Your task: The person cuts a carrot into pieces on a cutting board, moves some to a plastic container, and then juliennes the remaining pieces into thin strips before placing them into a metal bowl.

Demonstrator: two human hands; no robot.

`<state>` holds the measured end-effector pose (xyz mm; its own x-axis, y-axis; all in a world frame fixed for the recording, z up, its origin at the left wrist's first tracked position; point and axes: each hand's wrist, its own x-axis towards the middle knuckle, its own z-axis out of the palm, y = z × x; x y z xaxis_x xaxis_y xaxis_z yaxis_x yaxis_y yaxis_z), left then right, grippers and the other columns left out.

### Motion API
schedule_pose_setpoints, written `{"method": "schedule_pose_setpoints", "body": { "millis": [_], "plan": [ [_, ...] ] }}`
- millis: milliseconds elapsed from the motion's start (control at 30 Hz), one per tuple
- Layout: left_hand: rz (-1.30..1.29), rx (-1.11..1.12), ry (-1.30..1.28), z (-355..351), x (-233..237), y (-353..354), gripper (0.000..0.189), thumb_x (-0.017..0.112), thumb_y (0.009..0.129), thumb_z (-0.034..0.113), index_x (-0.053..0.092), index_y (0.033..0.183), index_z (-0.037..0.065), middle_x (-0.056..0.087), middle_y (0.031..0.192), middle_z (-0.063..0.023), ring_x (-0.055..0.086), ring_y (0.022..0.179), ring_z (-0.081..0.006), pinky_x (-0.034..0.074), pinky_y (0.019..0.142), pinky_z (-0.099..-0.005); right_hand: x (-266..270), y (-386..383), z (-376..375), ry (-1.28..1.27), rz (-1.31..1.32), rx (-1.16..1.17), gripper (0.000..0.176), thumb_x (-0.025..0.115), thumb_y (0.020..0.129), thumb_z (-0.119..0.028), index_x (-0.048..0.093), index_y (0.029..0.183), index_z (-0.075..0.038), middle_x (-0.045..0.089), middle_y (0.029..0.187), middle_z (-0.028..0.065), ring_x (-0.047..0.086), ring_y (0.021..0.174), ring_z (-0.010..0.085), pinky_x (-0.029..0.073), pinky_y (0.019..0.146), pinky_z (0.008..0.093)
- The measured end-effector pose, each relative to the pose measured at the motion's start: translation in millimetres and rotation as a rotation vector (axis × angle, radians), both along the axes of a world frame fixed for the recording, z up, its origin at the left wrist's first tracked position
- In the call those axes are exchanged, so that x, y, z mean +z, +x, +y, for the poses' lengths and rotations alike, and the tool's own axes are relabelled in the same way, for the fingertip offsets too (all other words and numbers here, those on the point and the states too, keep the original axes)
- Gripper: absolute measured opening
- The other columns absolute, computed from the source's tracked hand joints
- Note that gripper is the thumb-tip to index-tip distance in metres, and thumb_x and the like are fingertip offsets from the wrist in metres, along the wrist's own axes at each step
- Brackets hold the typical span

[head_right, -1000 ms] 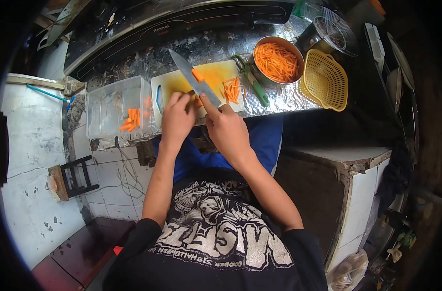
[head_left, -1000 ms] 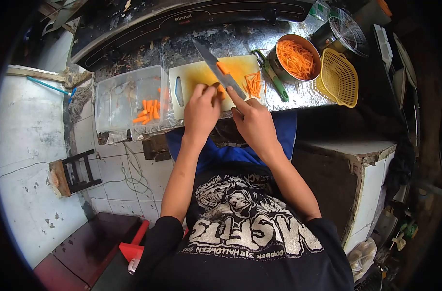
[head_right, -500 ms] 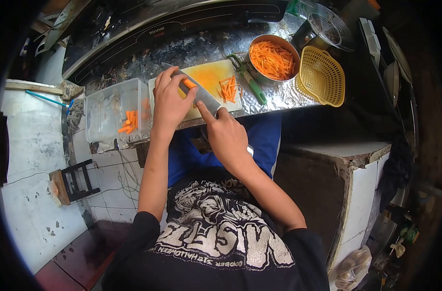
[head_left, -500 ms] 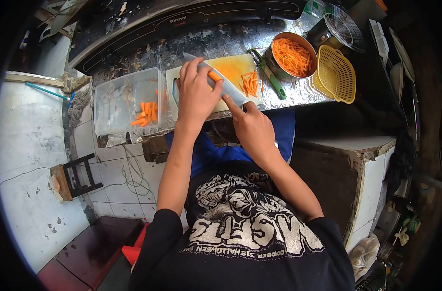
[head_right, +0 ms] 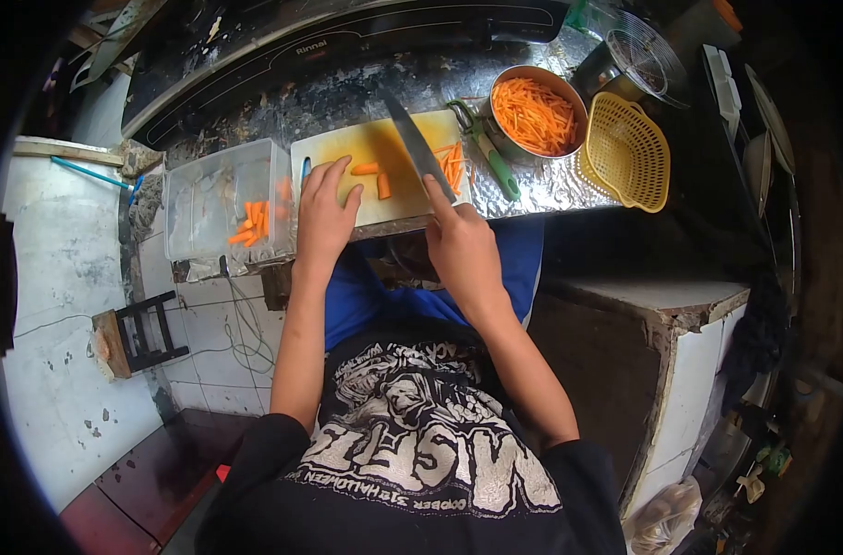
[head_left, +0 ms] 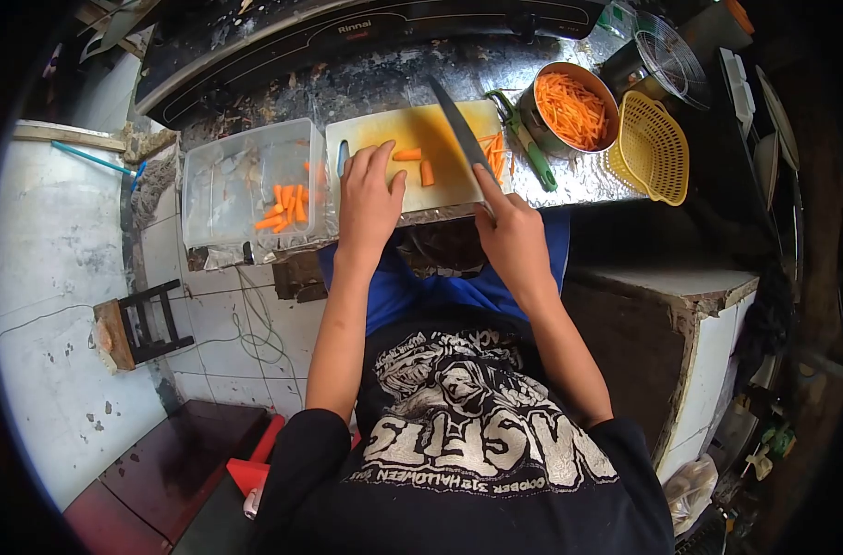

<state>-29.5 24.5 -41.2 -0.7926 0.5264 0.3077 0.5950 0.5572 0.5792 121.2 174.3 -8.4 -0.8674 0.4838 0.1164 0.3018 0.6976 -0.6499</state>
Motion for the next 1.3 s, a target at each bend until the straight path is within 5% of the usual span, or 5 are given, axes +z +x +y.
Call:
{"method": "schedule_pose_setpoints", "body": {
  "millis": [400,767,867,933,1300],
  "plan": [
    [-0.008,-0.275,-0.051,9,3,-33,0.026,0.063,0.089,-0.001,0.074,0.111,0.006,0.067,0.106,-0.0144,0.062,0.102,-0.0345,0.051,0.089,-0.0395,10,13,8,-0.109,0.057,-0.023,0.054,0.066,0.089,-0.003,0.057,0.141,-0.012,0.064,0.08,0.024,0.065,0.073,0.0412,0.051,0.068,0.0475],
    [0.014,-0.192,-0.068,8,4,-3,0.031,0.076,0.084,0.021,0.076,0.112,0.006,0.057,0.142,-0.0093,0.041,0.139,-0.0335,0.034,0.113,-0.0441,7,20,-4,-0.213,0.086,0.068,0.064,0.061,0.09,0.003,0.039,0.15,-0.002,0.063,0.082,0.0287,0.064,0.073,0.0457,0.049,0.067,0.0498],
    [0.026,-0.137,-0.027,11,-2,2,0.031,0.078,0.083,0.022,0.077,0.11,0.006,0.057,0.143,-0.0085,0.042,0.138,-0.034,0.035,0.113,-0.0437,7,21,-18,-0.264,0.03,0.078,0.066,0.058,0.091,0.003,0.036,0.153,-0.003,0.061,0.077,0.0249,0.062,0.068,0.041,0.051,0.065,0.0373],
    [0.036,-0.12,-0.025,11,-7,3,0.03,0.078,0.083,0.022,0.078,0.109,0.006,0.057,0.143,-0.0083,0.041,0.139,-0.0339,0.035,0.113,-0.0438,2,22,-23,-0.251,-0.034,0.18,0.071,0.057,0.09,0.001,0.026,0.154,0.003,0.063,0.076,0.0267,0.064,0.07,0.0448,0.051,0.067,0.0521],
    [0.005,-0.127,0.015,10,-13,2,0.026,0.076,0.085,0.017,0.078,0.108,0.005,0.059,0.141,-0.0074,0.042,0.139,-0.034,0.034,0.113,-0.0442,-3,20,-42,-0.252,-0.051,0.184,0.077,0.058,0.089,0.001,0.02,0.156,0.005,0.06,0.069,0.028,0.062,0.064,0.0453,0.05,0.065,0.0546]
  ]
}}
